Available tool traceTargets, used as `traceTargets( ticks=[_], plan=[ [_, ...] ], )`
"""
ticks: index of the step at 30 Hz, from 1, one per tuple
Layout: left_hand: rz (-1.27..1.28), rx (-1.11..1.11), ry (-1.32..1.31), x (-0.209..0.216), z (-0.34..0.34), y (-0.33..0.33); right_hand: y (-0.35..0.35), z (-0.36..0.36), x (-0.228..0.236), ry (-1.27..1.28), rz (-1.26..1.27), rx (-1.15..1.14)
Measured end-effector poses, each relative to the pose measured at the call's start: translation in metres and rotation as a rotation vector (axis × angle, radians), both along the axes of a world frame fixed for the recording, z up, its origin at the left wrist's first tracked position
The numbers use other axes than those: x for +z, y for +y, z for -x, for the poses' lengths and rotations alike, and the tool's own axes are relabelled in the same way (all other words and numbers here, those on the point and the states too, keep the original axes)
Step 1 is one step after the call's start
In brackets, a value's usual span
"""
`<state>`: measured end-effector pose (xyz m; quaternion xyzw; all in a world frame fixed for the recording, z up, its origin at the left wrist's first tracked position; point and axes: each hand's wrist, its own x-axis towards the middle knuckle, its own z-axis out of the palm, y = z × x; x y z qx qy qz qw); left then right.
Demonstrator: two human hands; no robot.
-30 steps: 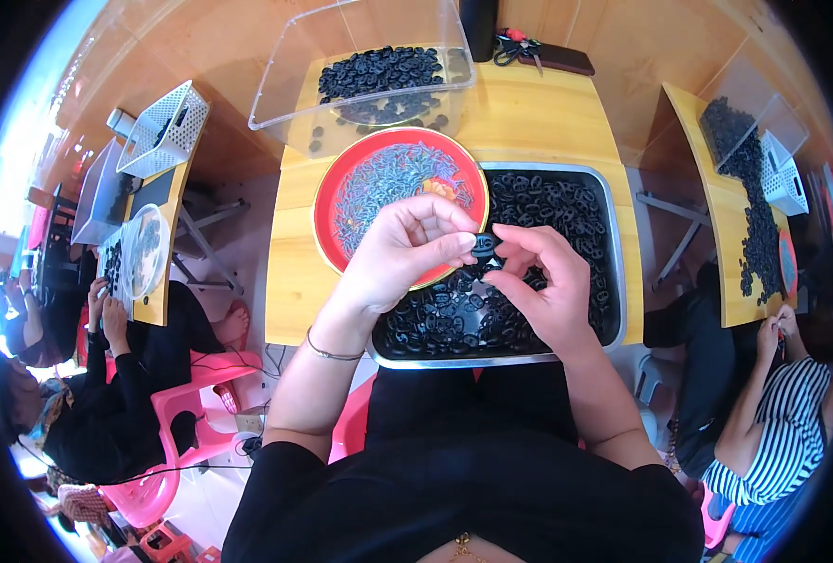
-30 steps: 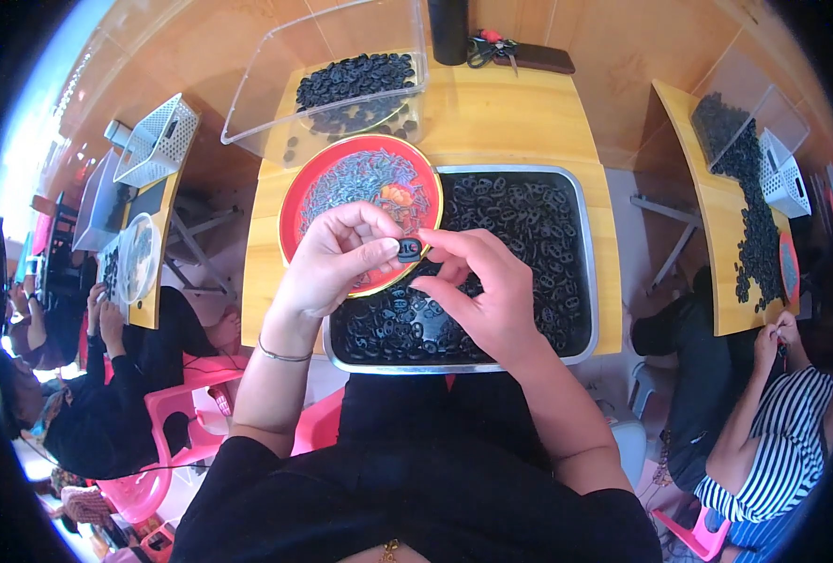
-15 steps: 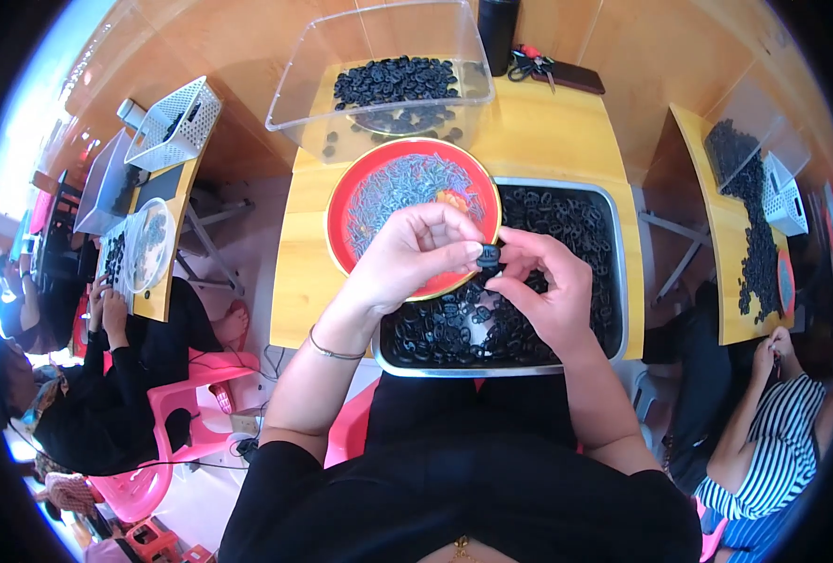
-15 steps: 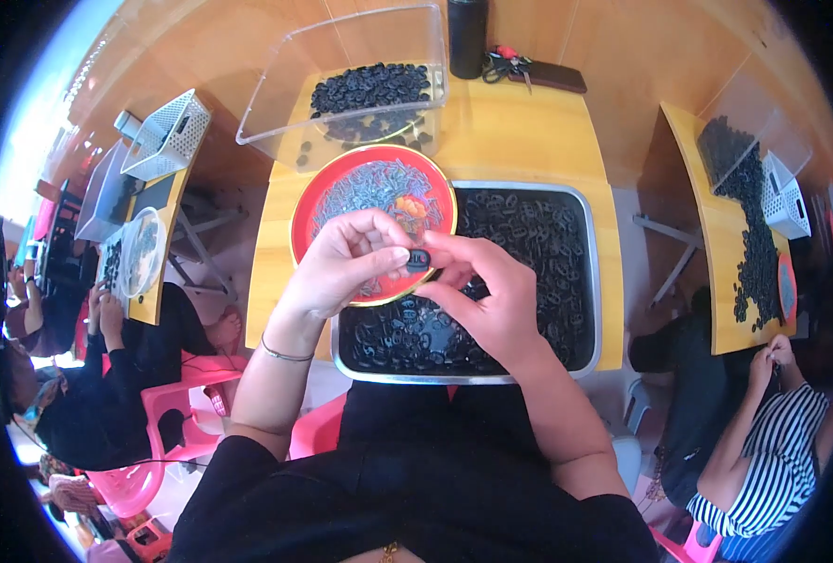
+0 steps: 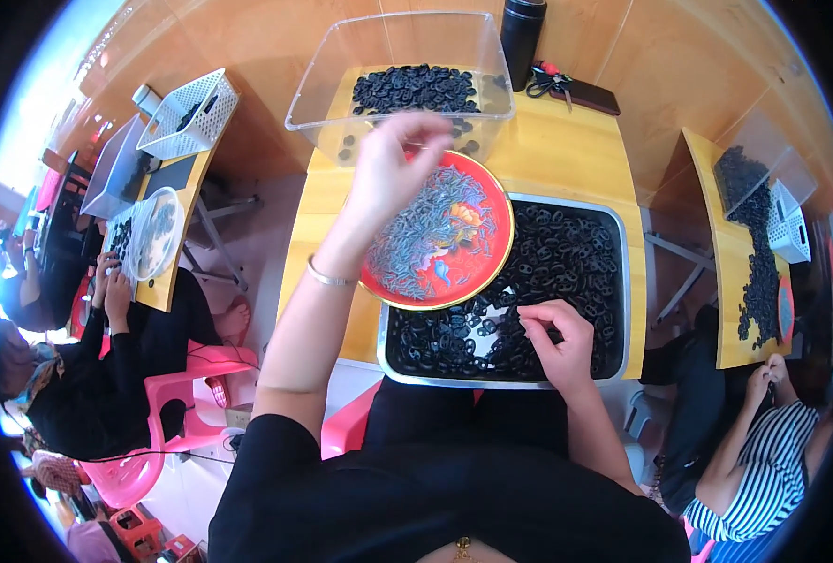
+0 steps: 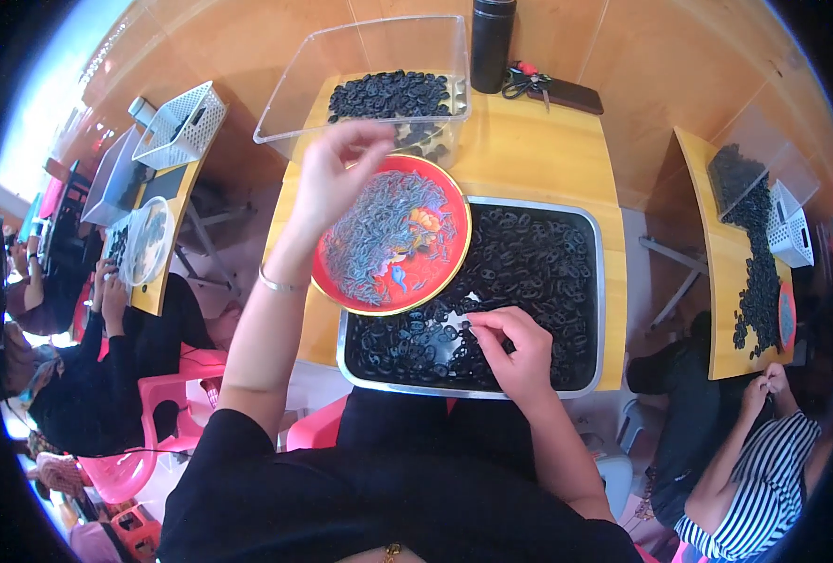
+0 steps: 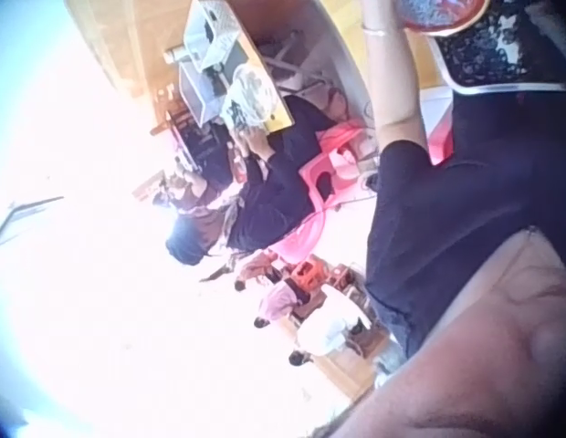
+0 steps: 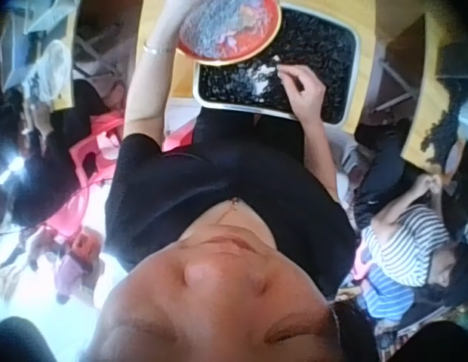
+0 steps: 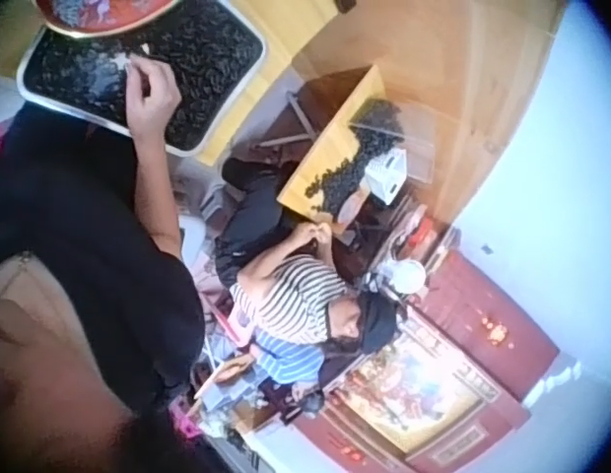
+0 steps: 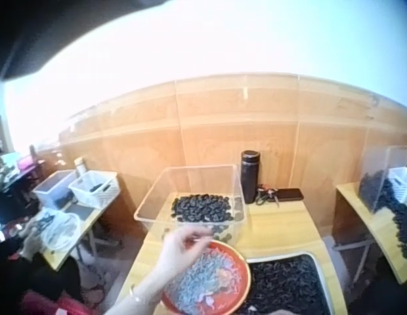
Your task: The person sorts small black rubber loops and plastic components by hand at a workshop table, placing them into different containers and trays.
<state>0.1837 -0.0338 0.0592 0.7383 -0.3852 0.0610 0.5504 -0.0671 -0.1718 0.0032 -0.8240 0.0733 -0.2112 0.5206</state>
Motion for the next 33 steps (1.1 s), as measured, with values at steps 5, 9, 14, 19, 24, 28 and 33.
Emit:
traceTargets(
  ticks=[5, 9, 14, 19, 24, 28, 33],
  plan=[
    [-0.307, -0.162, -0.072, -0.022, 0.045, 0.029, 0.004, 0.007, -0.007, -0.02, 0.072, 0.012],
    [-0.407, -0.206, -0.171, -0.043, 0.052, 0.04, 0.012, 0.009, -0.006, -0.061, 0.116, 0.018],
    [-0.454, -0.172, -0.291, -0.046, 0.055, 0.033, 0.016, 0.014, -0.012, -0.06, 0.176, 0.027],
    [-0.529, -0.172, -0.39, -0.05, 0.051, 0.022, 0.018, 0.014, -0.012, -0.058, 0.199, 0.016],
    [-0.519, -0.16, -0.464, -0.055, 0.052, 0.011, 0.019, 0.014, -0.012, -0.032, 0.176, 0.021],
    [-0.541, -0.139, -0.586, -0.052, 0.054, 0.006, 0.019, 0.013, -0.013, -0.042, 0.188, 0.02],
    [-0.614, -0.129, -0.703, -0.049, 0.054, 0.002, 0.019, 0.013, -0.014, -0.054, 0.172, 0.018]
  ],
)
